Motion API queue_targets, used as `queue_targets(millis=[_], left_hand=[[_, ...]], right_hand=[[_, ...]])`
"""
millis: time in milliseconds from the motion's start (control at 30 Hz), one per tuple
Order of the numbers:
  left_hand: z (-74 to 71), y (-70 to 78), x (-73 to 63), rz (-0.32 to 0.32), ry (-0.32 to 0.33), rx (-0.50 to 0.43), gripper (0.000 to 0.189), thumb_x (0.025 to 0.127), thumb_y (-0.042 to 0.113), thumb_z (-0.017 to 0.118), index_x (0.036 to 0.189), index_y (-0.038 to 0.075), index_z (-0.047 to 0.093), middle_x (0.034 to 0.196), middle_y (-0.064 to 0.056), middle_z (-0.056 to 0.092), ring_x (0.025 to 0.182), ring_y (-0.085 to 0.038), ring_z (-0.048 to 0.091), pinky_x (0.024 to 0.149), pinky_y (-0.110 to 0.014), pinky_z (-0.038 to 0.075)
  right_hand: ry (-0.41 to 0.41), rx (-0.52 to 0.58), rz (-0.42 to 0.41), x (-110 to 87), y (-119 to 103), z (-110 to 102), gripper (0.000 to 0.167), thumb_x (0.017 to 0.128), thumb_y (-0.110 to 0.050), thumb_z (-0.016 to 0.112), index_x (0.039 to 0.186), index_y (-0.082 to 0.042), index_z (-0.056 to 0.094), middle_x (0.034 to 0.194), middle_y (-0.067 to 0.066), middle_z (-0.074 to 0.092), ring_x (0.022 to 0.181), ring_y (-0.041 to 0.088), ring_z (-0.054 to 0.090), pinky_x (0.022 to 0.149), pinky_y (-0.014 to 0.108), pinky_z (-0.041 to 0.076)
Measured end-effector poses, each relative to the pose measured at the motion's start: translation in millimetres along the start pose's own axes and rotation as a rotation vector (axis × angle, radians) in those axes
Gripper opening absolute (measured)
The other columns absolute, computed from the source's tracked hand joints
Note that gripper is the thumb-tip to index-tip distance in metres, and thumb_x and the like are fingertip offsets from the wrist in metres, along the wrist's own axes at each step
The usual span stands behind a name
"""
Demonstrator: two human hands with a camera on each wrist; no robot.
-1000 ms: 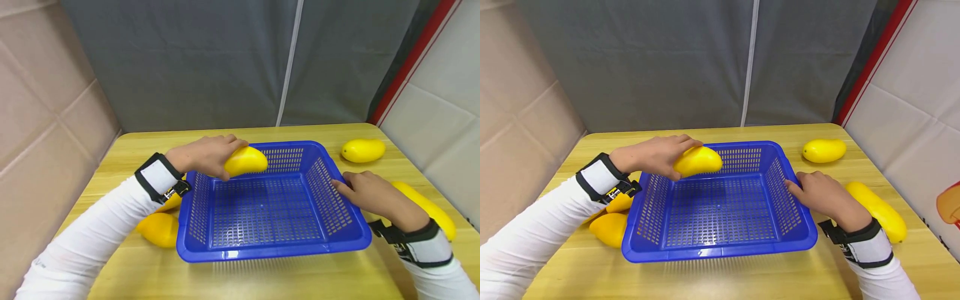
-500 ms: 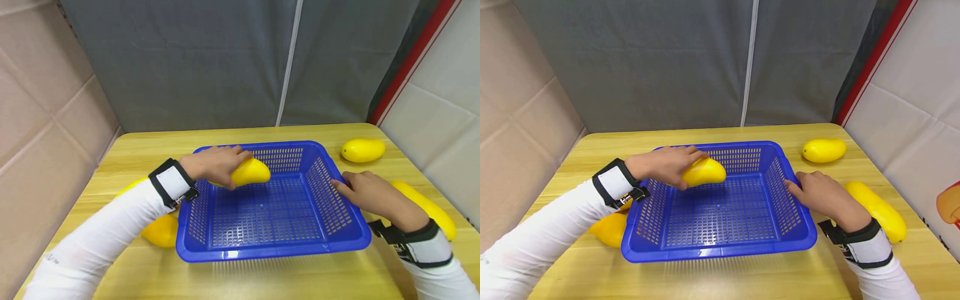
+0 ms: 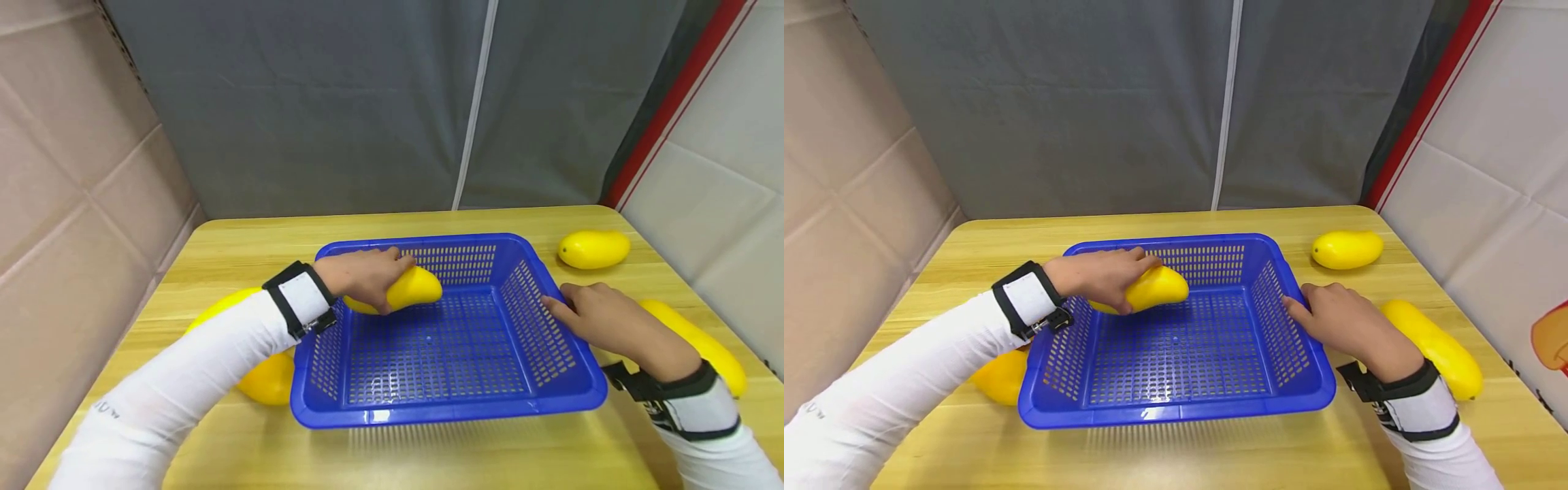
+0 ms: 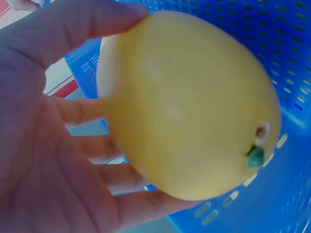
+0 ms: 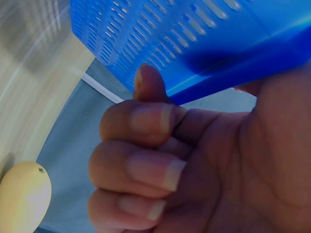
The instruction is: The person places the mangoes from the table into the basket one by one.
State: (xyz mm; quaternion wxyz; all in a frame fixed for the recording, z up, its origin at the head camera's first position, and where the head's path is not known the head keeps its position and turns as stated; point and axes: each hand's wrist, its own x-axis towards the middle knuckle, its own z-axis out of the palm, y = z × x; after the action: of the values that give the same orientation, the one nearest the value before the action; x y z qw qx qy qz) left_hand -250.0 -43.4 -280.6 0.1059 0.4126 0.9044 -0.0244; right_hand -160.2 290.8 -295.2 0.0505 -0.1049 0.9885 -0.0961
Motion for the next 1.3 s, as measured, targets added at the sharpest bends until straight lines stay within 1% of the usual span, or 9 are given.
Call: queue_targets(millis=[100,200,333,500,667,800,933,1133,1300], left_hand=[[1.4,1.6,3.3,-0.007,-0.037,-0.014,0.079,0.075,0.027,0.079,0.139,0.006,0.039,0.117,-0.013,0.05,0.094,-0.022,0.053,0.085,-0.035,0.047],[3.7,3.4,6.4,-0.015,-0.068,-0.023,0.079,0.075,0.027,0.079,0.14,0.006,0.038,0.117,-0.013,0.049,0.091,-0.021,0.053,0.082,-0.034,0.048],[8.8,5.7,9.2,-0.018,-0.096,-0.001,0.079,0.075,0.025,0.079,0.139,0.006,0.039,0.119,-0.015,0.049,0.091,-0.022,0.054,0.08,-0.033,0.048],[12.9,8.2,9.8,-0.02,-0.122,0.029,0.083,0.075,0.026,0.079,0.142,0.006,0.036,0.127,-0.019,0.048,0.095,-0.024,0.055,0.085,-0.036,0.047],[13.2,7.7,8.9,-0.032,-0.114,0.036,0.083,0.075,0.027,0.08,0.144,0.012,0.037,0.13,-0.017,0.047,0.102,-0.026,0.055,0.086,-0.037,0.047],[13.8,7.3,7.6,-0.027,-0.104,0.059,0.082,0.074,0.027,0.08,0.144,0.016,0.036,0.133,-0.015,0.045,0.116,-0.032,0.048,0.092,-0.042,0.045],[14.9,7.1,6.3,-0.014,-0.093,0.087,0.082,0.075,0.025,0.08,0.144,0.015,0.036,0.135,-0.017,0.042,0.121,-0.033,0.041,0.094,-0.043,0.043],[13.6,7.4,5.0,-0.057,-0.106,0.073,0.083,0.076,0.019,0.081,0.145,0.017,0.034,0.146,-0.021,0.028,0.132,-0.037,0.027,0.099,-0.046,0.04],[11.4,7.7,2.6,-0.085,-0.108,0.051,0.082,0.075,0.016,0.081,0.143,0.02,0.035,0.147,-0.022,0.027,0.133,-0.039,0.026,0.097,-0.049,0.041]], right_hand=[[-0.002,0.003,0.001,-0.3,0.6,0.3,0.04,0.099,-0.039,0.048,0.094,0.0,0.058,0.06,-0.002,0.05,0.051,0.011,0.049,0.049,0.028,0.039],[0.004,0.003,-0.002,-1.3,0.7,0.4,0.04,0.099,-0.039,0.048,0.091,-0.001,0.058,0.059,-0.002,0.049,0.051,0.011,0.049,0.049,0.029,0.038],[0.015,0.001,-0.006,-2.6,0.0,0.4,0.038,0.099,-0.038,0.048,0.09,-0.002,0.058,0.059,-0.002,0.049,0.051,0.012,0.048,0.049,0.029,0.038],[0.004,0.002,-0.003,-2.8,-0.6,-0.1,0.04,0.099,-0.039,0.047,0.093,0.0,0.058,0.06,-0.002,0.05,0.051,0.011,0.049,0.049,0.029,0.039],[-0.006,0.01,-0.002,-2.4,-0.7,-1.5,0.041,0.099,-0.039,0.047,0.094,0.0,0.058,0.06,-0.002,0.05,0.05,0.011,0.05,0.048,0.028,0.04],[-0.001,0.004,-0.002,-2.5,-1.2,-1.9,0.04,0.099,-0.039,0.047,0.092,0.0,0.057,0.059,-0.002,0.05,0.05,0.011,0.049,0.048,0.028,0.04],[0.007,-0.003,-0.007,-3.2,-1.9,-2.5,0.039,0.099,-0.038,0.047,0.09,-0.001,0.057,0.059,-0.001,0.049,0.05,0.012,0.048,0.048,0.029,0.038],[0.001,0.012,-0.007,-5.0,-3.1,-3.2,0.04,0.1,-0.038,0.046,0.089,-0.001,0.056,0.059,-0.001,0.049,0.049,0.012,0.048,0.047,0.028,0.038],[0.001,0.013,-0.013,-5.1,-3.3,-3.9,0.04,0.1,-0.038,0.045,0.09,-0.001,0.056,0.059,-0.001,0.049,0.049,0.012,0.048,0.047,0.028,0.038]])
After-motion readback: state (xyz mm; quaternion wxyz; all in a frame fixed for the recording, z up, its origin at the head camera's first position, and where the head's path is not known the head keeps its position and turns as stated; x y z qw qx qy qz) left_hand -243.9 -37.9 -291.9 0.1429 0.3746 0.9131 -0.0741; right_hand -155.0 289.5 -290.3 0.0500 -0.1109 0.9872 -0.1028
